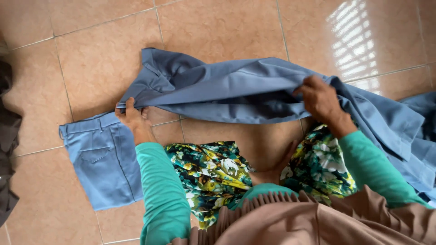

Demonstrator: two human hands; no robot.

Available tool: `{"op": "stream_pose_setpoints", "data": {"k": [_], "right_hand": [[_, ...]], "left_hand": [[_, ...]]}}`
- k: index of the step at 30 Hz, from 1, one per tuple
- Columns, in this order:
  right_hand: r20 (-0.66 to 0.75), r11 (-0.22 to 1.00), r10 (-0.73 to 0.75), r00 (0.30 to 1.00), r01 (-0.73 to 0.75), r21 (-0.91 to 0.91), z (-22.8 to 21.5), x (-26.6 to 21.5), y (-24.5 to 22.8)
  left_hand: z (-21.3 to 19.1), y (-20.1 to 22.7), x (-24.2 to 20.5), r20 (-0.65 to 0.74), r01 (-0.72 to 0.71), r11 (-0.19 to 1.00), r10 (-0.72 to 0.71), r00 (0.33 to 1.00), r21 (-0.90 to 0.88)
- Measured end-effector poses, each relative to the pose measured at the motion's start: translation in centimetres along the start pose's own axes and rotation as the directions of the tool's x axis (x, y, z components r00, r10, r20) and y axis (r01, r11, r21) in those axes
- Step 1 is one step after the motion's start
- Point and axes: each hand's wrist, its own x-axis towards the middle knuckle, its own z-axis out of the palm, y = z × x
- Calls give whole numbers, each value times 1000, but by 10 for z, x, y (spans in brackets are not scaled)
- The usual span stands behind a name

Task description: The person is folding blue trousers and stacking them neatly on the floor in a production environment.

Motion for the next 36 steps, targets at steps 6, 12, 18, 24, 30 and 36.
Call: {"op": "stream_pose_setpoints", "data": {"k": [6,12,18,24,30,36], "right_hand": [[137,985,-152,979,139,105,-1,-46,-58],[131,997,-4,991,14,-78,13,-28,-4],[281,1000,-13,960,19,-21,9,-21,-27],[163,999,38,986,-36,-16,62,-41,1],[-119,997,15,993,-6,77,3,33,132],[-390,993,-3,921,-44,-112,-137,91,33]], "left_hand": [[9,7,10,90,-42,997,37,995,60],[39,5,29,98,-54,997,48,994,52],[73,11,24,82,-146,989,145,986,9],[78,50,35,105,-154,987,150,983,39],[125,71,37,240,-214,966,176,955,143],[162,143,-7,438,-253,967,245,865,-41]]}}
